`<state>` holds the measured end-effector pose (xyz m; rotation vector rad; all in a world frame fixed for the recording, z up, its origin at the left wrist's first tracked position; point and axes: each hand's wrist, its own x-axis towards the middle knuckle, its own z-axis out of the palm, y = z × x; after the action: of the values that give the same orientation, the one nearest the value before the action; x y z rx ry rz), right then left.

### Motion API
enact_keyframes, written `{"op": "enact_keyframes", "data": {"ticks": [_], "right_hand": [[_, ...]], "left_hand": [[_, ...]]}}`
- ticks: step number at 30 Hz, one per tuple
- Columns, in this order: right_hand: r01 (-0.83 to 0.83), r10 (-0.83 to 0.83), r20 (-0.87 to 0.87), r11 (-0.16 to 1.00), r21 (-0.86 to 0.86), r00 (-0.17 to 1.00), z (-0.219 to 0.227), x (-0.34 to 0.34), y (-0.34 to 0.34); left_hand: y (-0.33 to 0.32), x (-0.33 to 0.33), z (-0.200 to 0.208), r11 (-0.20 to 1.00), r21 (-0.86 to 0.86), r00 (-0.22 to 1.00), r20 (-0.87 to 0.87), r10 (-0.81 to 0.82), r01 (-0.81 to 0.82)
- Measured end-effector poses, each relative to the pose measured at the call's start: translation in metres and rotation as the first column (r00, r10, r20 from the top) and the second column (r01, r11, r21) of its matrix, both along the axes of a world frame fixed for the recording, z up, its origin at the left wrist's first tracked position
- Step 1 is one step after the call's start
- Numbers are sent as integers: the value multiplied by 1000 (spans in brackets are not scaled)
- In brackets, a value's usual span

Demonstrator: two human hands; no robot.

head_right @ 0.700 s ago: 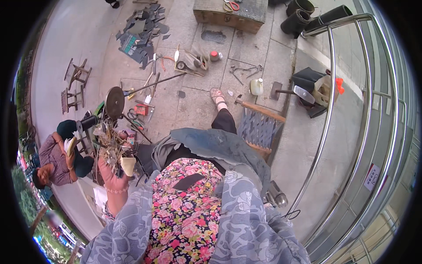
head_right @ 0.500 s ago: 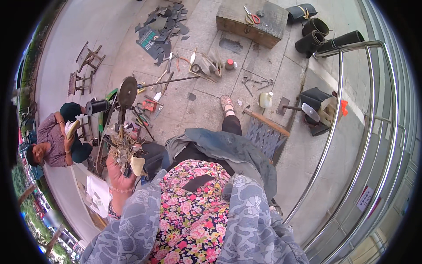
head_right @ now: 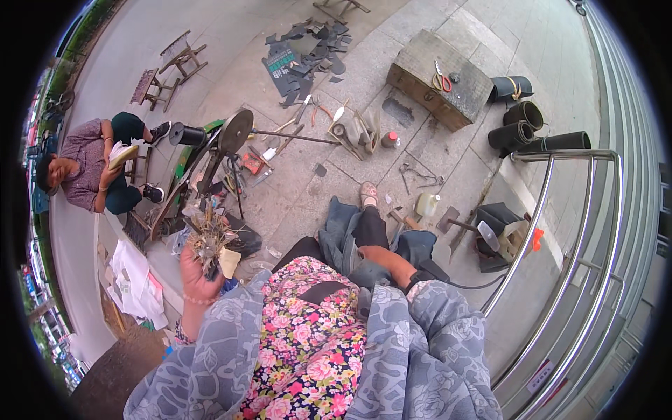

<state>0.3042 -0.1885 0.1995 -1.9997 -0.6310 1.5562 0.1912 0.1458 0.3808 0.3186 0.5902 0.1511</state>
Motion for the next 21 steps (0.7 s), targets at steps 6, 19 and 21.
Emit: {"op": "enact_keyframes", "data": {"ticks": [6, 19, 21], "right_hand": [[252, -167, -540, 964, 86, 825, 28, 62, 25], [-418, 442, -174, 895, 159, 880, 84, 158, 122], [-578, 606, -114, 790, 204, 788, 115, 131, 163]], "left_hand": [[-14, -56, 13, 972, -19, 971, -50, 234, -235], [-179, -125, -22, 507, -292, 520, 39, 854, -811], [-193, -141, -21, 416, -298, 426, 31, 904, -859]]}}
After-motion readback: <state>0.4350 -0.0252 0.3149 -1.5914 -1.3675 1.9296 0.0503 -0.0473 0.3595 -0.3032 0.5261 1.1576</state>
